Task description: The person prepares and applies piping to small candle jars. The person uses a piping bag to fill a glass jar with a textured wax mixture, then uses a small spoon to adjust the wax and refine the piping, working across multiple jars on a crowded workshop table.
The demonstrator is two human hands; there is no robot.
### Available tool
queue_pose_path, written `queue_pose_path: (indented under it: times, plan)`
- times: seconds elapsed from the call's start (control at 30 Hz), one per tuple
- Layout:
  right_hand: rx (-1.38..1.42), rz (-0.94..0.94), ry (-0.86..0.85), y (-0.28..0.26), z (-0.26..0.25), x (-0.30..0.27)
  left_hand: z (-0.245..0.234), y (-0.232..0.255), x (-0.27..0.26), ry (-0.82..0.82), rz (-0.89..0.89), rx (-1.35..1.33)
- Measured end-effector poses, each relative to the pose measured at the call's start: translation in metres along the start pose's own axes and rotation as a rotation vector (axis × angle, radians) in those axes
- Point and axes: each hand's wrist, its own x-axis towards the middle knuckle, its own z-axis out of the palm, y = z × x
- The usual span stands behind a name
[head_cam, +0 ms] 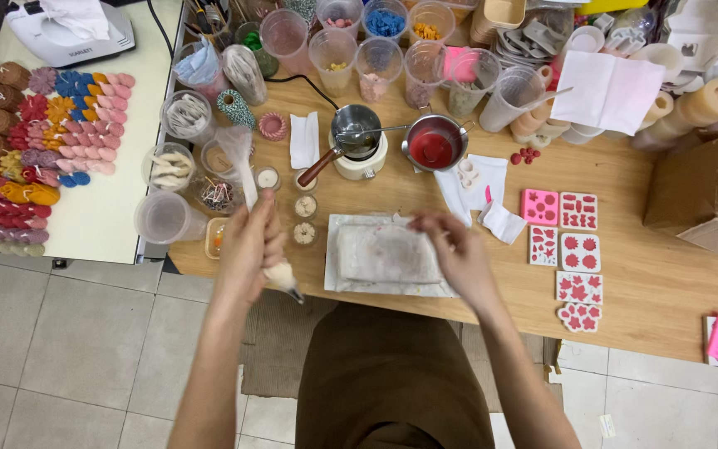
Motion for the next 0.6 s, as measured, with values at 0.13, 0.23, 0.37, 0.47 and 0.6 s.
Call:
queue_pose_path:
  times: [0.13, 0.23, 0.37, 0.47, 0.6]
  plan:
    - [-0.214, 0.038, 0.268, 0.109, -0.033, 0.094, -0.035, -0.005, 0.08, 0.046, 0.1, 0.69]
    - [-0.287, 0.165, 0.225, 0.181, -0.036, 0.13, -0.042, -0.028, 0.129, 0.116, 0.145, 0.859]
    - [-0.145, 0.461, 0.002, 0.216, -0.035, 0.141, -0.045, -0.05, 0.178, 0.077, 0.253, 0.797]
    - [-0.157, 0.487, -0.054, 0.217, -0.033, 0.13, -0.048, -0.052, 0.19, 0.002, -0.173, 0.676]
    - [0.231, 0.433, -0.089, 0.219, -0.032, 0.127, -0.051, -0.049, 0.19, -0.026, -0.424, 0.558]
